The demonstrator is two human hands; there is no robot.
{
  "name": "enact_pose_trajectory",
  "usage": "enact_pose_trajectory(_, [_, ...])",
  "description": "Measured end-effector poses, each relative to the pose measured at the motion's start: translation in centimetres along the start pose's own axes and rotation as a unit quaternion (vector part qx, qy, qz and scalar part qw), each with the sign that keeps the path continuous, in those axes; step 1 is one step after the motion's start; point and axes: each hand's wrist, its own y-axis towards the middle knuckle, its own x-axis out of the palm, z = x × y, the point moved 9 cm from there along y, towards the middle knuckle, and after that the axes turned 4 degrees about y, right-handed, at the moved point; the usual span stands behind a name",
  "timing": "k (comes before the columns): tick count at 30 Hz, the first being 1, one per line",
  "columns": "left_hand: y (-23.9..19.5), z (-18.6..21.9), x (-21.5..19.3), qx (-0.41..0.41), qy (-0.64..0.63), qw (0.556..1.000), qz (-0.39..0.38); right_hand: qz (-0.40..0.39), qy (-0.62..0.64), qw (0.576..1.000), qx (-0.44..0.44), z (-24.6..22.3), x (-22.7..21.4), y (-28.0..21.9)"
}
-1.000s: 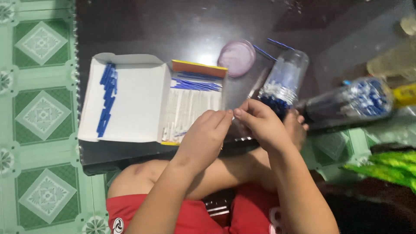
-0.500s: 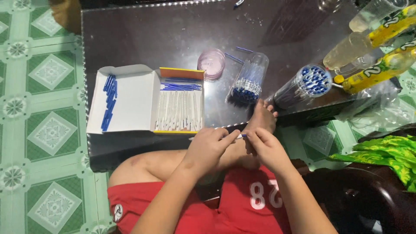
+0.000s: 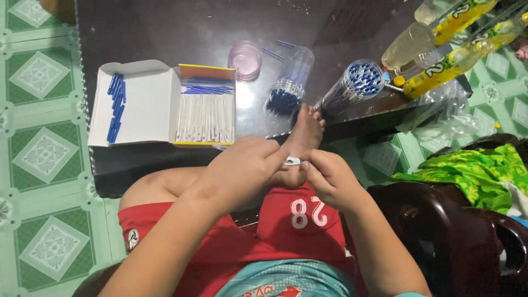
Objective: The person sits cross-legged on a chair with their feet on a table, assembling blue pens. They pick up pen barrels and ink cartridges from a box, insert the cartridges into the barrels, and place the completed pens into a clear plastic container.
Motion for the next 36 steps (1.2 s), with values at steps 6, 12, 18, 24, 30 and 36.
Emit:
enact_pose_trajectory(6, [-3.2,5.1,-2.8,0.089,0.178,0.974,0.107,-0.03,0.48,0.864,0.151,-0.5,4.3,-2.2])
enact_pose_trajectory(12, [-9.2,7.5,-4.7,0.047,0.199,0.976,0.078,-0.134,0.298,0.925,0.193,-4.2,6.9,-5.3])
enact_pose_trajectory(18, [-9.7,5.9,-3.9,0.011,0.099,0.994,0.048,-0.036,-0.023,0.994,-0.1,-11.5,3.7,-3.5])
enact_pose_trajectory(24, [-11.0,3.0,-2.2,-0.06,0.072,0.995,0.025,0.006,-0.093,0.972,-0.216,-11.5,2.3,-4.2])
enact_pose_trajectory(30, [-10.8,2.2,0.7,-0.176,-0.168,0.948,-0.207,-0.05,-0.045,0.977,-0.2,-11.5,3.9,-3.7])
enact_pose_trajectory(36, [-10.9,2.0,0.0,-0.237,-0.156,0.925,-0.254,-0.082,0.128,0.988,-0.013,-7.2,5.6,-3.0])
